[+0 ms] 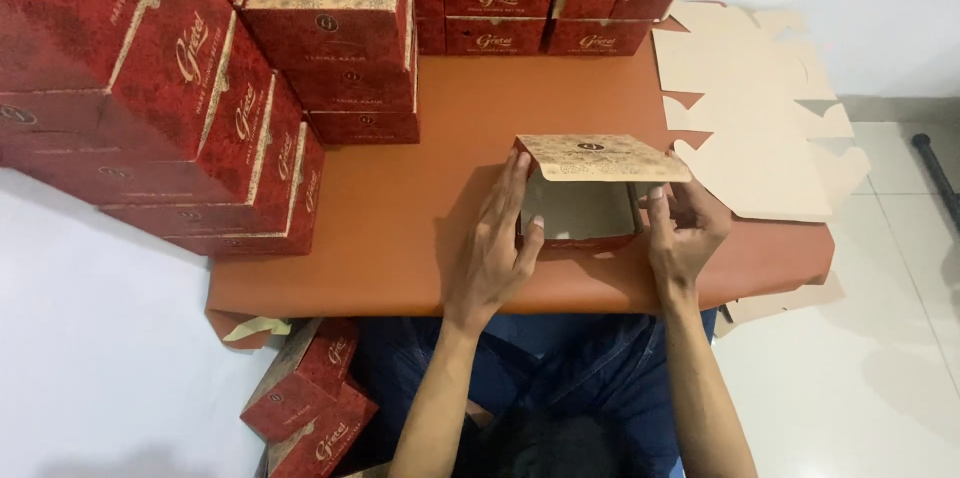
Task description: Folding and assembling cardboard templates into small boxes.
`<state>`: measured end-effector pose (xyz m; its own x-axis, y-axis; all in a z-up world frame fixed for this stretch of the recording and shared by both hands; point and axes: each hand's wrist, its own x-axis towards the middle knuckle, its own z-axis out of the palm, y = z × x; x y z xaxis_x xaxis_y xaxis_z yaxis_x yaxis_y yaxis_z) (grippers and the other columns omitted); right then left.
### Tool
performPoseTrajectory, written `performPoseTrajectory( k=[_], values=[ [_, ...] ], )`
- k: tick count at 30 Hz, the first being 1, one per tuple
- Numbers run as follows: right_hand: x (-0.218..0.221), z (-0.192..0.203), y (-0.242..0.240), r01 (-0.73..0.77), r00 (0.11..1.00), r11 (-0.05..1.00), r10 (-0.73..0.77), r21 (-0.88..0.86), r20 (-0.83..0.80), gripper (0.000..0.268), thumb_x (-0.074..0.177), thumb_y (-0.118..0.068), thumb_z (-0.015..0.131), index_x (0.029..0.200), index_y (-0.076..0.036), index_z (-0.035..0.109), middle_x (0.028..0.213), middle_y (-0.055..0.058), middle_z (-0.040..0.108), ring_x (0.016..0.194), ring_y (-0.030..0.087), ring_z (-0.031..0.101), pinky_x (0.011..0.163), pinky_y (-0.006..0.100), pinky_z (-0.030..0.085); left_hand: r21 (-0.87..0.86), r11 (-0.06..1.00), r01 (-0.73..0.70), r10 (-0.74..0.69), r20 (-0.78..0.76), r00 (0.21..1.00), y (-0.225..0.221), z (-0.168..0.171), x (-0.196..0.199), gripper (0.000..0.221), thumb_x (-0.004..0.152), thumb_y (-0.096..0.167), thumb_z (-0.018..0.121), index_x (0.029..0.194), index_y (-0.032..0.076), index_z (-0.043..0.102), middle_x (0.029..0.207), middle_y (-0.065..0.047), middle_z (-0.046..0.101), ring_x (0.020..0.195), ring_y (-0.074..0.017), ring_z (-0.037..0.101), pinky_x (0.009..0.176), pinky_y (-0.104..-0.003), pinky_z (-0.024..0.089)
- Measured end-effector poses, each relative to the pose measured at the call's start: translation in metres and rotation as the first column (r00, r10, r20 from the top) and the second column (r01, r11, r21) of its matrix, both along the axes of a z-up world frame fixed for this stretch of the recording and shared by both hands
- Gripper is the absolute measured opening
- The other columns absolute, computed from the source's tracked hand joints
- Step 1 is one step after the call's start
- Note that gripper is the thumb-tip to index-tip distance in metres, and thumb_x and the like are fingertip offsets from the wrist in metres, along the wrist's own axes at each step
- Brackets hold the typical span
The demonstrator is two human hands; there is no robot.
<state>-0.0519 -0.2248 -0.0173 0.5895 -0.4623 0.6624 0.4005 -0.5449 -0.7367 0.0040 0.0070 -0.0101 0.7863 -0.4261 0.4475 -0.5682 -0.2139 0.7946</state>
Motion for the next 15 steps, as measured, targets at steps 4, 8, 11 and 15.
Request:
performPoseTrajectory(
  k=[4, 8, 11, 15],
  values=[
    [-0.002, -0.008, -0.006, 0.025, 0.998, 0.995, -0.030, -0.097, -0.052, 0.043, 0.097, 0.001, 0.068, 0.139, 0.006, 0.072, 0.104, 0.026, 0.078, 0.092, 0.030, 0.074, 0.074, 0.044, 0.064, -0.036, 0.999, -0.009, 0.007, -0.048, 0.999, 0.003, 0.008, -0.002, 0.070, 0.106, 0.022, 0.050, 0.173, 0.018, 0.028, 0.174, -0.023, 0.037, 0.151, -0.0512, 0.046, 0.117, -0.065, 0.046],
    [0.005, -0.029, -0.018, 0.117, 0.981, 0.992, -0.124, -0.052, -0.151, 0.022, 0.110, -0.005, 0.064, 0.124, 0.002, 0.080, 0.095, 0.024, 0.078, 0.089, 0.028, 0.074, 0.069, 0.047, 0.062, -0.059, 0.998, 0.011, -0.015, -0.077, 0.997, 0.006, 0.013, -0.004, 0.069, 0.106, 0.019, 0.048, 0.173, 0.017, 0.028, 0.174, -0.026, 0.035, 0.151, -0.0534, 0.043, 0.117, -0.066, 0.044],
    [0.007, -0.037, -0.024, 0.157, 0.965, 0.984, -0.170, -0.081, -0.201, 0.024, 0.117, -0.010, 0.060, 0.112, 0.000, 0.082, 0.088, 0.020, 0.077, 0.086, 0.021, 0.069, 0.066, 0.042, 0.058, -0.037, 0.999, 0.010, -0.012, -0.062, 0.998, 0.006, 0.015, -0.005, 0.069, 0.106, 0.015, 0.047, 0.172, 0.015, 0.027, 0.173, -0.029, 0.033, 0.150, -0.0563, 0.043, 0.115, -0.068, 0.044],
    [0.008, -0.026, -0.016, 0.208, 0.955, 0.973, -0.225, -0.100, -0.194, 0.033, 0.117, -0.010, 0.062, 0.091, -0.003, 0.082, 0.067, 0.014, 0.072, 0.070, 0.017, 0.070, 0.058, 0.033, 0.052, -0.026, 1.000, 0.014, -0.015, -0.048, 0.999, -0.001, 0.017, -0.005, 0.068, 0.107, 0.019, 0.044, 0.172, 0.013, 0.026, 0.174, -0.029, 0.032, 0.148, -0.0563, 0.044, 0.114, -0.069, 0.045]
  ],
)
